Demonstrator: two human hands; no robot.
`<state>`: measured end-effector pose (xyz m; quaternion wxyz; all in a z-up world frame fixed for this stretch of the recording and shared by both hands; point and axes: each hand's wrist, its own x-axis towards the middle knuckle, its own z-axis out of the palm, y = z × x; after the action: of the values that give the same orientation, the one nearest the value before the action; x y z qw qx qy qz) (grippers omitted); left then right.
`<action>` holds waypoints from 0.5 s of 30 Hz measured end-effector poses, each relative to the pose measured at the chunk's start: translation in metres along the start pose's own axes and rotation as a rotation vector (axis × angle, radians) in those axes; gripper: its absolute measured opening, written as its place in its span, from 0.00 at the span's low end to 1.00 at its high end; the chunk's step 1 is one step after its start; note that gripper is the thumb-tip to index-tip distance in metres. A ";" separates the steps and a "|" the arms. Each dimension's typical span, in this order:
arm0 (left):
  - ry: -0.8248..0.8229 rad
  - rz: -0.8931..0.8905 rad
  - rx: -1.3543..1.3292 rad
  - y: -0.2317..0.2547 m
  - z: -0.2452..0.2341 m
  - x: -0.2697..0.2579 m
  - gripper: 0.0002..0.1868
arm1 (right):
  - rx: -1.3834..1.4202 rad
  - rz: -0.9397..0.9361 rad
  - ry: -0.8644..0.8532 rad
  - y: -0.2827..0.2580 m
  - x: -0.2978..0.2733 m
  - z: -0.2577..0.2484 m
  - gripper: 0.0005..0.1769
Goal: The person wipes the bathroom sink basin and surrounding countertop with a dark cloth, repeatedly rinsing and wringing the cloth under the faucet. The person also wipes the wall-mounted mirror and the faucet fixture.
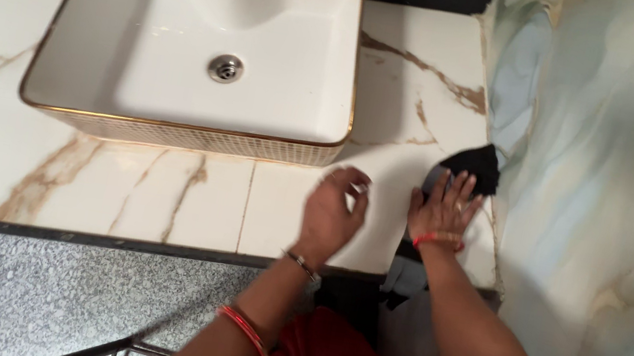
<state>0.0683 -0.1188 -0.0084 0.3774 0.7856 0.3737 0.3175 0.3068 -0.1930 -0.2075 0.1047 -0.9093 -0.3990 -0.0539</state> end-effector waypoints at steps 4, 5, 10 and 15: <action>0.007 0.032 0.089 0.005 -0.023 0.021 0.05 | -0.088 0.192 -0.034 0.004 0.016 -0.029 0.50; 0.010 0.038 0.092 0.006 -0.027 0.023 0.05 | -0.157 0.212 -0.098 0.002 0.012 -0.038 0.52; 0.017 -0.005 0.077 0.007 -0.034 0.027 0.05 | -0.377 0.347 -0.476 -0.015 -0.046 -0.085 0.61; 0.080 0.095 0.075 0.003 -0.025 0.028 0.04 | -0.394 0.405 -0.537 -0.018 -0.088 -0.120 0.66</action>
<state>0.0645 -0.0884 0.0132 0.3170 0.8026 0.3626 0.3520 0.2326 -0.2716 -0.1042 -0.1718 -0.9541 -0.2065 0.1323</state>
